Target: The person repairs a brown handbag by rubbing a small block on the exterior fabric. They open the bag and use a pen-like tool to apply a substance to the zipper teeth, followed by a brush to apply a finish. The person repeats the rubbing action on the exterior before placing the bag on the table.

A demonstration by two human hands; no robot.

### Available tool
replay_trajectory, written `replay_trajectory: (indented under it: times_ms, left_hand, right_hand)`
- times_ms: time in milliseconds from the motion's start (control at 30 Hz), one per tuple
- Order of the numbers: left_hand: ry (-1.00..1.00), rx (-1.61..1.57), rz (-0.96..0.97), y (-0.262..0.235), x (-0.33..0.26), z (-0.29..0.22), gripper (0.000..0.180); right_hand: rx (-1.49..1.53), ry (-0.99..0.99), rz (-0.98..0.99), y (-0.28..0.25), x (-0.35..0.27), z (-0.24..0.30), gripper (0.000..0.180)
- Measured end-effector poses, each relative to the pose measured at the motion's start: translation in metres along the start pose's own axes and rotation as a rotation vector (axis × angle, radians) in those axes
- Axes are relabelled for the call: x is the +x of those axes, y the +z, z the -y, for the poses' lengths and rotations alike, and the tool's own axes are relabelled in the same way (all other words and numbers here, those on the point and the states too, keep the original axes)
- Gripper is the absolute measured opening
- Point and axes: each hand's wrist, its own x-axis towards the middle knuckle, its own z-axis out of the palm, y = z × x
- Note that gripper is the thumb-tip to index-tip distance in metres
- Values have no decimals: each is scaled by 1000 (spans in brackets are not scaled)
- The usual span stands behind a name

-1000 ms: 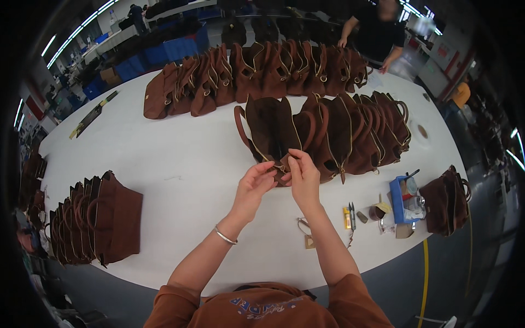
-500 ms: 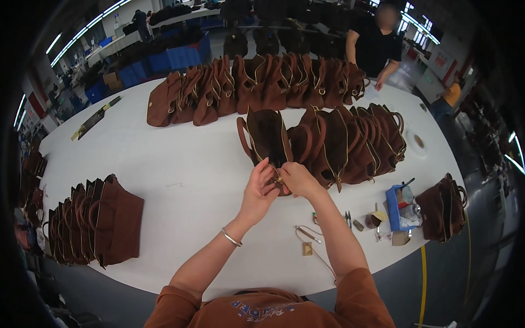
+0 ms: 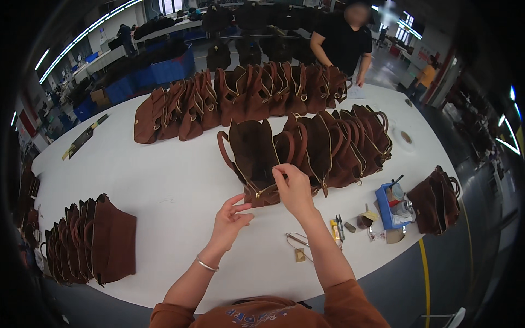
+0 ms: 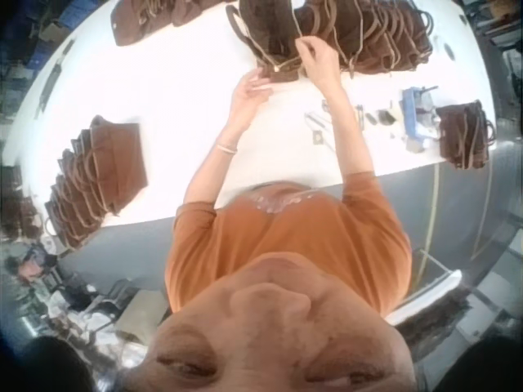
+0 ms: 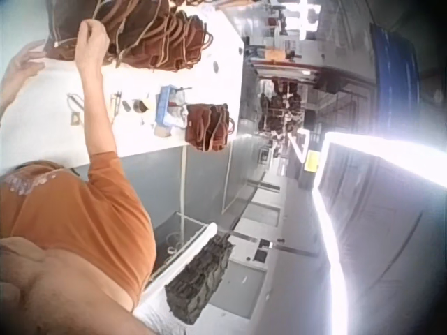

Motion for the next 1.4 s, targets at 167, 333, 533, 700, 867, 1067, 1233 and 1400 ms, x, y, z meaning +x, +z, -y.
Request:
replay_trajectory:
  times_ms: [167, 333, 533, 700, 867, 1067, 1233, 1400]
  left_hand:
    - [-4, 46, -265, -87, -39, 12, 39]
    - [159, 273, -680, -179, -72, -4, 30]
    - [467, 987, -1277, -253, -155, -45, 29]
    - [312, 1474, -1454, -302, -201, -55, 46]
    - [261, 1432, -1558, -323, -189, -64, 54]
    - [56, 1524, -1390, -334, -212, -80, 38]
    - [90, 1282, -1288, -273, -189, -99, 37]
    - [23, 1084, -998, -218, -162, -105, 34]
  right_hand:
    - [364, 10, 190, -11, -22, 77, 15]
    - [582, -476, 672, -29, -64, 169, 17]
    - [950, -928, 595, 12, -112, 201, 39]
    - [1006, -920, 633, 12, -97, 201, 43]
    - [861, -649, 809, -30, -84, 179, 17]
    - [531, -99, 784, 0, -94, 165, 21]
    - [372, -112, 867, 55, -119, 115, 24]
    - [357, -63, 923, 85, -140, 89, 26]
